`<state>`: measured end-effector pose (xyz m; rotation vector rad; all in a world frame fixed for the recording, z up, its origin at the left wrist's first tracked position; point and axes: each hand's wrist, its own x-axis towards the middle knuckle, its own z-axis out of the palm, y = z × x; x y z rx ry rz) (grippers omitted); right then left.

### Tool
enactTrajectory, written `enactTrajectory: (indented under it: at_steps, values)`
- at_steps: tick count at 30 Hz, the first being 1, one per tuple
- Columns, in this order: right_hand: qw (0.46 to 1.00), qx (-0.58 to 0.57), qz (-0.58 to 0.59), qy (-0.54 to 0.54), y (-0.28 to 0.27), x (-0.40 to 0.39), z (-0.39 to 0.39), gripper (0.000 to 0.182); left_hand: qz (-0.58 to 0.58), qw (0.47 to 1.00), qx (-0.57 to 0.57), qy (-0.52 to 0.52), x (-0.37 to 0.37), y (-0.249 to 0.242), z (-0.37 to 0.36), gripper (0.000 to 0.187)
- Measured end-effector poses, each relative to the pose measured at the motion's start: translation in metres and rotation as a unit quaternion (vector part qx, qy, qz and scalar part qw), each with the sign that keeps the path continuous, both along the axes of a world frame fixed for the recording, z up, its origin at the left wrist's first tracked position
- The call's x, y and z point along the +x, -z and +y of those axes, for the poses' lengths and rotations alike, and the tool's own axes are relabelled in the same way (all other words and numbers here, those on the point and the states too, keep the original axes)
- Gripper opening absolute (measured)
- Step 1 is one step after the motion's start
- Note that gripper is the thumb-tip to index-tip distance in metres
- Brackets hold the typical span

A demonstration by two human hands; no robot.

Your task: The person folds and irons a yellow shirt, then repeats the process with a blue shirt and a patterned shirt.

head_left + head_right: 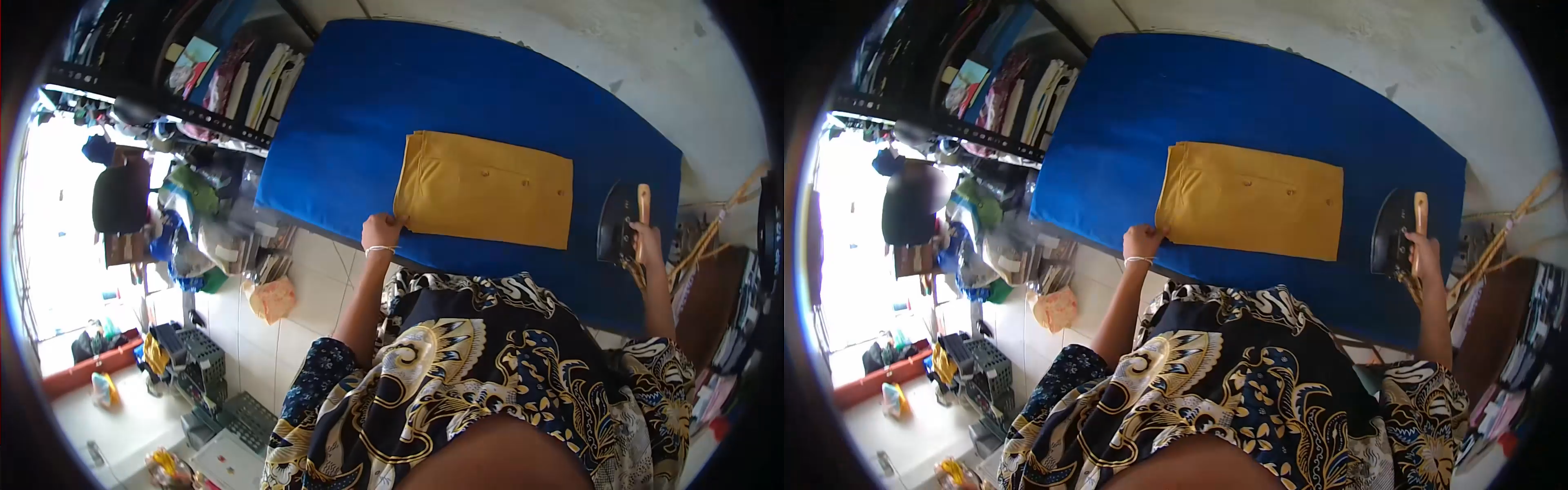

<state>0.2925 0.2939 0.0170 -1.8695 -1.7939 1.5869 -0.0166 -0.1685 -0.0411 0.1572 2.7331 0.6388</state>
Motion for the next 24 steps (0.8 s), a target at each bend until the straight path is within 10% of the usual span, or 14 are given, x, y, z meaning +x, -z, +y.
enactTrajectory:
  at_steps: [9, 17, 24]
  values:
    - [0.980, 0.019, 0.014, -0.196, -0.068, -0.080, -0.027, 0.030, 0.029, 0.973, 0.224, -0.037, 0.001, 0.011, -0.017, 0.019]
    - [0.898, -0.029, -0.079, -0.433, -0.064, -0.197, -0.160, 0.043, 0.098, 0.946, 0.252, 0.181, -0.027, 0.006, -0.043, 0.005]
    - [0.724, 0.176, -0.054, -0.665, -0.028, -0.284, -0.321, 0.055, 0.198, 0.940, 0.260, 0.095, -0.064, -0.034, -0.073, 0.003]
